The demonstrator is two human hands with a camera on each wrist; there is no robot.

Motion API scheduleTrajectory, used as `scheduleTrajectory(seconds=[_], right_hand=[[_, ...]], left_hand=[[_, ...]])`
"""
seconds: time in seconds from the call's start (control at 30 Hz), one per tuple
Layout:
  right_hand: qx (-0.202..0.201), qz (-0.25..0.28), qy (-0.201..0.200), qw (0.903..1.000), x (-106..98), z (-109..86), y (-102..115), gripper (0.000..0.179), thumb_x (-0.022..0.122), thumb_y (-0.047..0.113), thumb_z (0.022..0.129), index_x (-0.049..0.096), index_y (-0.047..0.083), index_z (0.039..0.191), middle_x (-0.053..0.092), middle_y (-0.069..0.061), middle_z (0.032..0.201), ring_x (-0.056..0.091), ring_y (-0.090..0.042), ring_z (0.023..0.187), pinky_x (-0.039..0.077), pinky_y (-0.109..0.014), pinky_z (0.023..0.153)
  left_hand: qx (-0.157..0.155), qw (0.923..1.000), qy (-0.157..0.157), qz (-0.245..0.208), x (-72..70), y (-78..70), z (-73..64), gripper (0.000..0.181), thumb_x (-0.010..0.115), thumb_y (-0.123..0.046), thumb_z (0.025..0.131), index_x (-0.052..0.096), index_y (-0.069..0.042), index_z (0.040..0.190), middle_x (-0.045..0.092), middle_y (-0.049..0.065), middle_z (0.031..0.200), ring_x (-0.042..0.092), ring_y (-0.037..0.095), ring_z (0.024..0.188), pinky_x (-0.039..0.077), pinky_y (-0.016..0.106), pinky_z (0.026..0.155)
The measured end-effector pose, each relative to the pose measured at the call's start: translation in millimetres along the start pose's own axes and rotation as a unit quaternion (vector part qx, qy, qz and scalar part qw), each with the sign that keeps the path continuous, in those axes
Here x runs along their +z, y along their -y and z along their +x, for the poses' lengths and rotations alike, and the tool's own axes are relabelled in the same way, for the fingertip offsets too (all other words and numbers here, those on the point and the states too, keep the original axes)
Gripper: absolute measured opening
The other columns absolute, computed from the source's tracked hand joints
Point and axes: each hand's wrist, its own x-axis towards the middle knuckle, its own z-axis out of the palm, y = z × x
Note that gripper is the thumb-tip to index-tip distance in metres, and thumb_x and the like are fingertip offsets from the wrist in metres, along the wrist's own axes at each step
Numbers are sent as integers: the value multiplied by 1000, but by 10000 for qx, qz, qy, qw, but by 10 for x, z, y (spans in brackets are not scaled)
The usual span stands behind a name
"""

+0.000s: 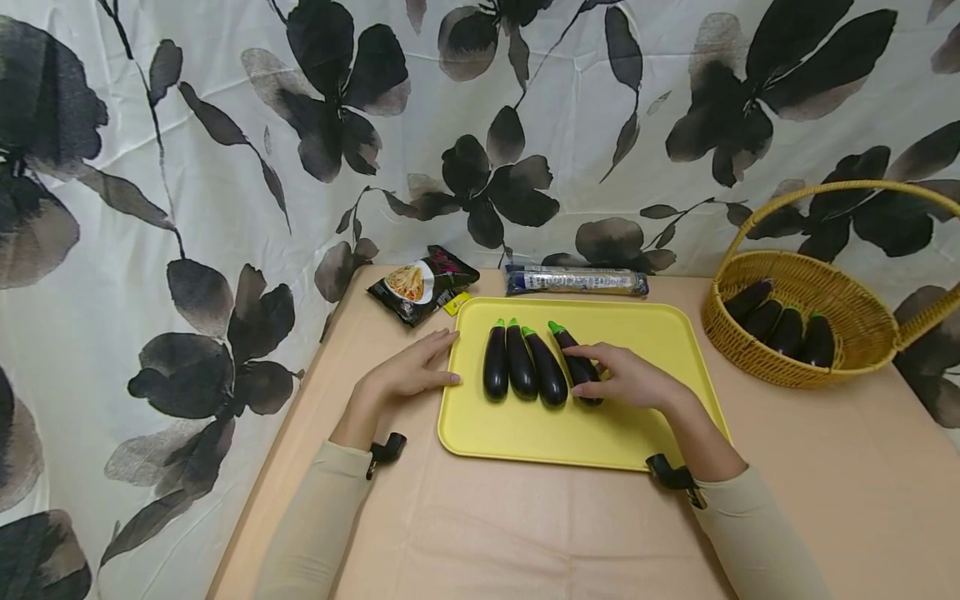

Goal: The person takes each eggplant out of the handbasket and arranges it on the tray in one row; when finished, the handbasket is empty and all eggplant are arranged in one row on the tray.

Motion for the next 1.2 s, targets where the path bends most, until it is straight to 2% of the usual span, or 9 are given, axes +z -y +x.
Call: scheduleTrajectory(seconds=[0.3, 0.43, 0.8, 1.0, 1.2], right_hand=[[-3, -197, 182, 9996, 26, 13, 20, 69, 78, 30, 95, 51, 8, 154, 60, -18, 139, 56, -27, 114, 49, -48, 98], [34, -233, 213, 9995, 32, 21, 18, 70, 78, 31, 95, 50, 8, 155, 60, -17, 137, 55, -26, 110, 49, -45, 96], [-72, -301, 270, 9992, 42, 46, 9, 69, 76, 30, 97, 48, 7, 156, 61, -17, 133, 58, -23, 108, 50, -41, 90], [-85, -284, 243, 9993, 35, 49, 15, 69, 75, 29, 97, 48, 6, 156, 60, -18, 140, 59, -28, 122, 50, -50, 101], [-123, -229, 263, 9993, 27, 60, 23, 70, 76, 31, 97, 48, 6, 156, 61, -17, 140, 59, -28, 121, 50, -50, 101]], left_hand=[[-4, 10000, 18, 1, -5, -19, 1, 88, 72, -45, 97, 27, -13, 166, 17, 16, 174, 11, 32, 163, 12, 50, 133], [-28, 10000, 15, 4, 0, -11, 6, 88, 72, -45, 97, 27, -13, 166, 17, 16, 174, 12, 31, 163, 12, 49, 133], [-37, 10000, 45, 1, -15, 7, 24, 89, 72, -46, 97, 26, -15, 167, 17, 15, 174, 11, 32, 163, 12, 50, 133], [-26, 10000, 81, -14, -36, -7, 32, 88, 72, -45, 97, 26, -14, 167, 17, 15, 174, 11, 31, 163, 12, 49, 133], [-29, 9999, 113, -50, -51, -15, 35, 88, 72, -44, 98, 26, -13, 167, 17, 15, 174, 12, 31, 163, 13, 49, 133]])
